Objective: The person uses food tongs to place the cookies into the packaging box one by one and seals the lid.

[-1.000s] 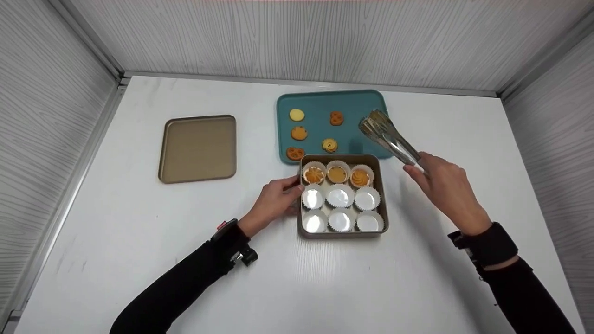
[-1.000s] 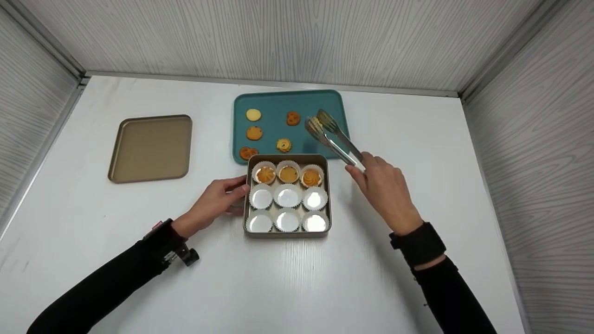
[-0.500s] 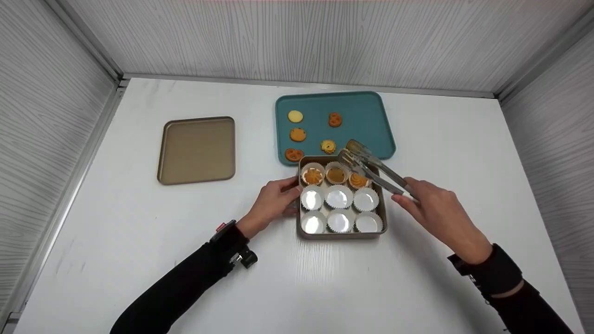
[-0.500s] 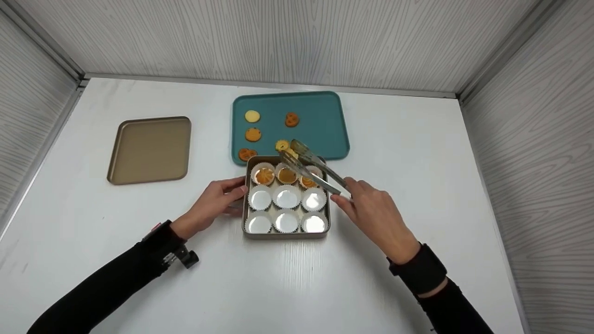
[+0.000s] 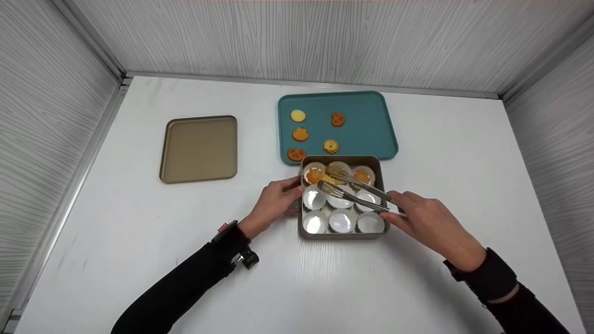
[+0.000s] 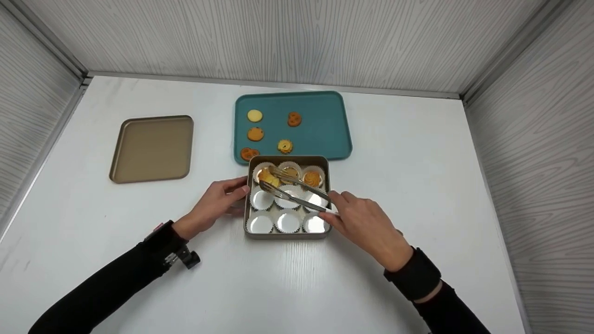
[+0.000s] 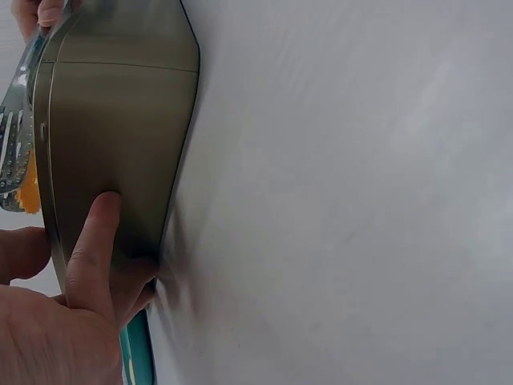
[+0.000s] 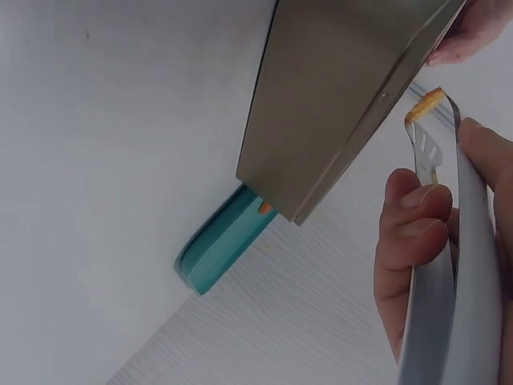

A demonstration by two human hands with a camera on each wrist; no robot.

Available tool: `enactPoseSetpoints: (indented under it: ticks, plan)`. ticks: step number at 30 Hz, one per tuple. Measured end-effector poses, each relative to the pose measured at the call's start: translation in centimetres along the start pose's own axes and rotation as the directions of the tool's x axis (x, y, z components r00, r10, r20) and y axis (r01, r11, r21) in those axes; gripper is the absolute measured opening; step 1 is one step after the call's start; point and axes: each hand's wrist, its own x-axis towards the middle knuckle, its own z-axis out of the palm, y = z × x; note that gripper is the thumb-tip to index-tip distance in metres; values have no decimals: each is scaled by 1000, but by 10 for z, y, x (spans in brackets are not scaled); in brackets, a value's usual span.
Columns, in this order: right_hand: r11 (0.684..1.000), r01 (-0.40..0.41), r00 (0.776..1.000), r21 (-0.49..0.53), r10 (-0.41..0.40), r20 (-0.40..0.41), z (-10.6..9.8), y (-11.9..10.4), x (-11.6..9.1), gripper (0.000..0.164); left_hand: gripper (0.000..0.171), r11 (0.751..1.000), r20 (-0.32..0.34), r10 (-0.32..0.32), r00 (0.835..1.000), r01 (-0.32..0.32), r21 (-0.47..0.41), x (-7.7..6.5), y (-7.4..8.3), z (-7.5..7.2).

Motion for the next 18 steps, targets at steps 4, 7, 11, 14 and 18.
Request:
enactPoseSetpoints:
  ticks: [4,7,11,14,18]
  plan:
    - [999,34,999,-32,-33,36,4,-4,2,41,50,1000,0,8,1000,-8,15,1,0,0]
    - [998,47,998,-40,-45,48,6,-7,3,42,50,999,0,11,1000,-11,36,1,1,0]
    - [997,59,997,-50,-56,58,8,-10,6,43,51,999,4,14,1000,-14,44,0,1,-1]
    - [995,75,995,-63,-70,70,8,-11,9,44,50,998,1,27,1000,-27,62,0,0,-1]
    - [993,87,992,-79,-79,94,9,-12,13,44,49,997,0,31,1000,-31,64,0,0,-2]
